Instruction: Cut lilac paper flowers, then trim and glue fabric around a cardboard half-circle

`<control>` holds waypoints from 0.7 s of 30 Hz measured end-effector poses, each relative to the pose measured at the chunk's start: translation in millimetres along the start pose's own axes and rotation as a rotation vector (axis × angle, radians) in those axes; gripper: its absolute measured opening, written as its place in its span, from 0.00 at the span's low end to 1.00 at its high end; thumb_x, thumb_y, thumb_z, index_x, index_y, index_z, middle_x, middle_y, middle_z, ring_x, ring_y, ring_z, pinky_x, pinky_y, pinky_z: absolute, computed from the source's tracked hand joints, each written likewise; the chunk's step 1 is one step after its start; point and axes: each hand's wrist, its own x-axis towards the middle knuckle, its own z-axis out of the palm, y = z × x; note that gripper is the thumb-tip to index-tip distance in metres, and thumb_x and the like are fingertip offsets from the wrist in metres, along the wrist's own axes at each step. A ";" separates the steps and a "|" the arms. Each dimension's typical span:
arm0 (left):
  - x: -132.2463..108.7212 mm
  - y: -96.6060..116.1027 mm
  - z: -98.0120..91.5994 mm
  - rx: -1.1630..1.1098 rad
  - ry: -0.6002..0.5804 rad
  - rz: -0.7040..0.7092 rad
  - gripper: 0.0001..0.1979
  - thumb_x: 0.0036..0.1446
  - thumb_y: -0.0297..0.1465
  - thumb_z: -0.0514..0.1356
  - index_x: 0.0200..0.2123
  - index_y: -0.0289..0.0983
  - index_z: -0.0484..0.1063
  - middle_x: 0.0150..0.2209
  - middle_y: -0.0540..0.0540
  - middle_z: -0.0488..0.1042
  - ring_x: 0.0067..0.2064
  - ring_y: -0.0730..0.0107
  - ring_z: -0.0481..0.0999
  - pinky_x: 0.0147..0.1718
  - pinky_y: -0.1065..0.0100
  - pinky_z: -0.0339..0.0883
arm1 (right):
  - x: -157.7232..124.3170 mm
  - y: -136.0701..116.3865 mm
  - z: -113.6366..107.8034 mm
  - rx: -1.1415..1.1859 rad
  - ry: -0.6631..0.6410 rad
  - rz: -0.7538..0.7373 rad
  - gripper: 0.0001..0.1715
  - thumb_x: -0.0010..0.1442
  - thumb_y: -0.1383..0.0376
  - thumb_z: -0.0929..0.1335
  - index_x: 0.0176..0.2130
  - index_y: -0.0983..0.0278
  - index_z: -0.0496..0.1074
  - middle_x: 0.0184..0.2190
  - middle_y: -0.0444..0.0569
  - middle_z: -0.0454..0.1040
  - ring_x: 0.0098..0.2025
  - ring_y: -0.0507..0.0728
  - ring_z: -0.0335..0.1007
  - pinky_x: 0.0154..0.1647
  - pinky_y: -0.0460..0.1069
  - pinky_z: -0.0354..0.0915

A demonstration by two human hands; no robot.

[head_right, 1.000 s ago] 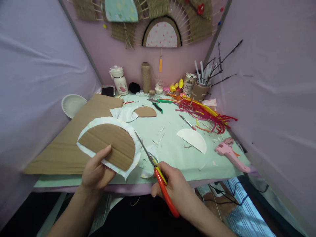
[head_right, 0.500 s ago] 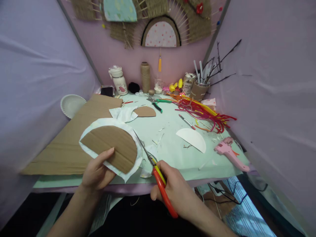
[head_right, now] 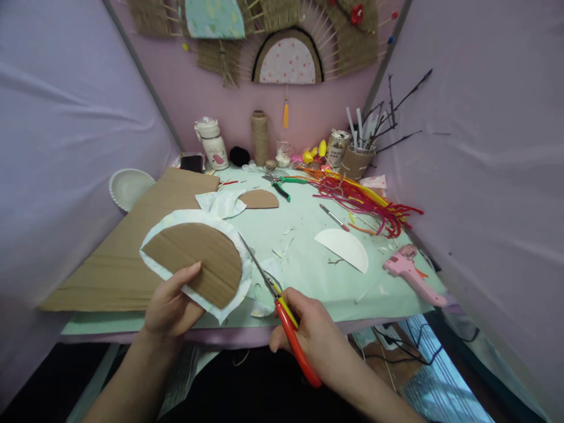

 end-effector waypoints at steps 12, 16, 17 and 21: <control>2.2 1.1 -1.2 0.012 0.005 -0.039 0.26 0.47 0.29 0.65 0.52 0.37 0.71 0.38 0.43 0.81 0.47 0.49 0.77 0.51 0.52 0.68 | -0.3 3.4 -5.3 -0.124 -0.047 -0.100 0.08 0.49 0.68 0.63 0.30 0.60 0.56 0.19 0.37 0.65 0.21 0.50 0.61 0.20 0.44 0.47; 1.3 0.1 -1.8 0.036 0.004 -0.041 0.27 0.46 0.29 0.65 0.52 0.37 0.70 0.38 0.43 0.81 0.48 0.48 0.76 0.51 0.51 0.68 | -1.1 4.1 -6.4 -0.116 -0.069 -0.109 0.11 0.48 0.68 0.64 0.31 0.60 0.56 0.20 0.37 0.66 0.21 0.50 0.60 0.20 0.44 0.46; 1.3 -0.1 -1.8 0.038 0.004 -0.039 0.27 0.46 0.29 0.65 0.52 0.37 0.70 0.38 0.43 0.81 0.49 0.48 0.76 0.51 0.51 0.68 | -1.1 3.9 -6.4 -0.112 -0.073 -0.109 0.11 0.48 0.68 0.64 0.32 0.60 0.56 0.19 0.37 0.66 0.20 0.49 0.59 0.19 0.44 0.46; 1.7 -0.4 -2.1 0.040 -0.006 -0.036 0.27 0.45 0.30 0.65 0.52 0.37 0.71 0.39 0.42 0.81 0.49 0.47 0.76 0.51 0.51 0.68 | -1.4 1.2 -5.4 -0.093 -0.078 -0.052 0.12 0.48 0.70 0.64 0.32 0.60 0.56 0.19 0.36 0.65 0.18 0.48 0.57 0.17 0.43 0.45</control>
